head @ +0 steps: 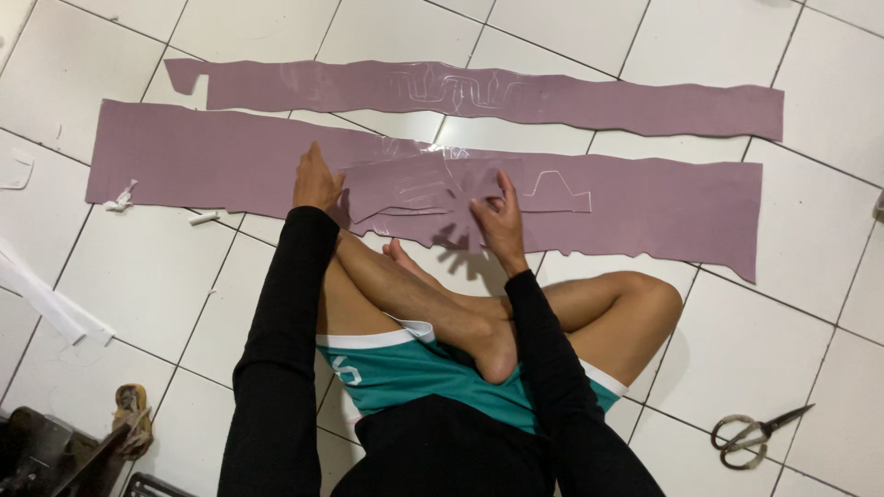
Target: The person sits on the floor with long strips of pink leather-like material and cuts small patterned pieces from them using scissors. They trim along drawn outline marks, rotate the pieces in hand, and set finished cut pieces aside on the floor.
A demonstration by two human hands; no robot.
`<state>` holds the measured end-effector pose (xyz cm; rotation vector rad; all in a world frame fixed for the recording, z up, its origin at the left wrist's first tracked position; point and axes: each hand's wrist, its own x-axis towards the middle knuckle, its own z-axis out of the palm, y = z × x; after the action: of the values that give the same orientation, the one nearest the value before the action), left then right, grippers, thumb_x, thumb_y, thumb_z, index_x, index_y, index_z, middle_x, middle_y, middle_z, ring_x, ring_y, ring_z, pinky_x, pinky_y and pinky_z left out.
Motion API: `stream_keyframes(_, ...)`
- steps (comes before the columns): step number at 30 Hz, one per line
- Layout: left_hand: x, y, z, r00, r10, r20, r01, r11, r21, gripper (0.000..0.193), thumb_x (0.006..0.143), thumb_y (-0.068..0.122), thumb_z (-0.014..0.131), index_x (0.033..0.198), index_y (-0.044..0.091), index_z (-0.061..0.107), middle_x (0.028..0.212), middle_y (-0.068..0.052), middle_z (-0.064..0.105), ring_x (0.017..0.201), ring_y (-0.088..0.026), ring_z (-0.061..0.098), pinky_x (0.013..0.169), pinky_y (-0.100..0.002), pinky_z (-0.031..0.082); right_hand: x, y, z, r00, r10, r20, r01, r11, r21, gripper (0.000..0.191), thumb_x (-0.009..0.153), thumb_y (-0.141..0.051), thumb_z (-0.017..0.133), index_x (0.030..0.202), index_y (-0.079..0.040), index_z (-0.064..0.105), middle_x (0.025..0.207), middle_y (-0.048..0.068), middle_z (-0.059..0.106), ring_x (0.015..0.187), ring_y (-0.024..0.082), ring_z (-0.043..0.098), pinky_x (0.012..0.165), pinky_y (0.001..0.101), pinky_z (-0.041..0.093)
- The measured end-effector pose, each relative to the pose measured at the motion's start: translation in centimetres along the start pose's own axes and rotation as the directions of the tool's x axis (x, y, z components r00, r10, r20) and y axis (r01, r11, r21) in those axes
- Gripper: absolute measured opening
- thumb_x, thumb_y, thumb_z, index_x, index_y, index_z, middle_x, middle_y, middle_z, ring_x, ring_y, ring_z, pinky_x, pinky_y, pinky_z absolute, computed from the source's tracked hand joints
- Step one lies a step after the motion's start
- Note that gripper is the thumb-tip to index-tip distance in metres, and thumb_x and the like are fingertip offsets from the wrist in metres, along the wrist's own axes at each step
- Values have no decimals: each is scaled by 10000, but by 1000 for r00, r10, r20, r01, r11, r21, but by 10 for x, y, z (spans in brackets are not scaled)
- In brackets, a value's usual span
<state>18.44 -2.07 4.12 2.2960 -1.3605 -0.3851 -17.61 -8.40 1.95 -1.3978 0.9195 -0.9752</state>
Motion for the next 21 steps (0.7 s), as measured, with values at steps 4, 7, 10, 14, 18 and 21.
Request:
stream_keyframes(4, 1, -8, -5, 989, -144, -25, 145, 988, 49, 784, 841, 231, 818, 1410, -97, 391, 1423, -372, 412, 1331, -516, 411, 1086, -549, 406, 14, -4, 8, 967, 252, -42, -255, 942, -216, 805, 970, -230, 714, 1609, -66, 252, 1376, 184, 581, 1039, 164, 698, 827, 295, 630)
stream_keyframes(7, -8, 36, -32, 971, -49, -235, 34, 997, -66, 649, 909, 178, 771, 1410, -60, 435, 1489, -339, 398, 1407, -495, 392, 1138, -546, 409, 3, -9, -31, 964, 250, -87, -263, 938, -225, 666, 973, -242, 720, 1532, -38, 421, 1274, 147, 658, 998, 153, 714, 813, 286, 625)
stream_keyframes(10, -34, 109, -76, 854, 216, -473, -368, 894, -256, 514, 1007, 103, 704, 1452, -8, 472, 1560, -278, 414, 1485, -452, 409, 1228, -525, 428, -33, -23, -101, 940, 126, -318, -216, 939, -266, 469, 945, -220, 746, 1349, -17, 623, 1090, 102, 708, 892, 128, 666, 751, 285, 591)
stream_keyframes(14, -89, 211, -99, 502, 523, -689, -814, 554, -173, 443, 972, 61, 669, 1386, 27, 515, 1414, -201, 546, 1353, -349, 538, 1150, -491, 466, -93, -54, -225, 747, 149, -648, -200, 980, -5, 363, 1011, -228, 692, 1302, -23, 623, 1100, 54, 706, 1006, 137, 684, 905, 277, 585)
stream_keyframes(18, -76, 263, -70, 477, 739, -476, -878, 430, -213, 339, 1014, 34, 684, 1341, 69, 601, 1369, -141, 633, 1271, -279, 636, 1091, -448, 543, -158, -57, -327, 518, -171, -838, -262, 901, -346, 401, 1033, -199, 711, 1347, 17, 586, 1330, 170, 627, 1179, 246, 680, 988, 328, 582)
stream_keyframes(21, -77, 270, -45, 735, 674, -74, -666, 697, -265, 339, 990, 97, 722, 1307, 36, 618, 1365, -161, 622, 1220, -341, 621, 1017, -462, 541, -231, -48, -369, 314, -108, -943, -678, 670, -302, 704, 992, -292, 757, 1483, 40, 377, 1483, 296, 349, 1309, 380, 459, 1037, 444, 444)
